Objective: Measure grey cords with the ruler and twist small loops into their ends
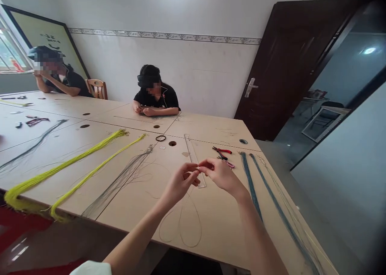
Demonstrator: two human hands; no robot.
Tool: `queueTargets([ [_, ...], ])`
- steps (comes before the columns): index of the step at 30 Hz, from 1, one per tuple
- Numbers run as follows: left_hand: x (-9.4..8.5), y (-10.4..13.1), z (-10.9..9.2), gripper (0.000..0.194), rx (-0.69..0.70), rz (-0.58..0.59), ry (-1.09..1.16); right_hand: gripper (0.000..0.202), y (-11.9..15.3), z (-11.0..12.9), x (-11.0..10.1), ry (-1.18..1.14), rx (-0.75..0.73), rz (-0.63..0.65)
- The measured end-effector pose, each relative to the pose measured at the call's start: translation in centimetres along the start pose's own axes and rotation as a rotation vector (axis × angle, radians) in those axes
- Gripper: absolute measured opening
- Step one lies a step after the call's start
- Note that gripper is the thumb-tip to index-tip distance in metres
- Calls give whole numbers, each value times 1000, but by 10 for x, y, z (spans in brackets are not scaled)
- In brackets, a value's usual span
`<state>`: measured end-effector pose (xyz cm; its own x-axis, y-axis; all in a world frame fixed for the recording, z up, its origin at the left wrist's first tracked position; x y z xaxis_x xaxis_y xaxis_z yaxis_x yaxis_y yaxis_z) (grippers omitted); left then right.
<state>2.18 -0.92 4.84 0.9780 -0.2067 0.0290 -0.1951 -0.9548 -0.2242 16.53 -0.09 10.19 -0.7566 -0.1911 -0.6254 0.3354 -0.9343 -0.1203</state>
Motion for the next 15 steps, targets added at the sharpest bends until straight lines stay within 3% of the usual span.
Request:
queueTargets([
  [3, 0, -5, 4, 18, -32, 23, 16, 16, -3, -2, 1, -23, 0, -7],
  [15, -26, -14, 4, 17, -58, -4, -5, 13, -16, -11, 15, -50, 26, -55],
])
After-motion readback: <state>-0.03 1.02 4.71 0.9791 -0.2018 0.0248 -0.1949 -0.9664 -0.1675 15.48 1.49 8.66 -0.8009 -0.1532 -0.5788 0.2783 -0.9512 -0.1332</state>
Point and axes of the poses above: each hand's wrist, its own y-axis away from the middle knuckle, its own x-axis out of the palm, z = x × y, the point moved 3 cm from there along -y, towards the middle knuckle, and after that the axes turned 3 degrees about x, right-handed, at the moved point
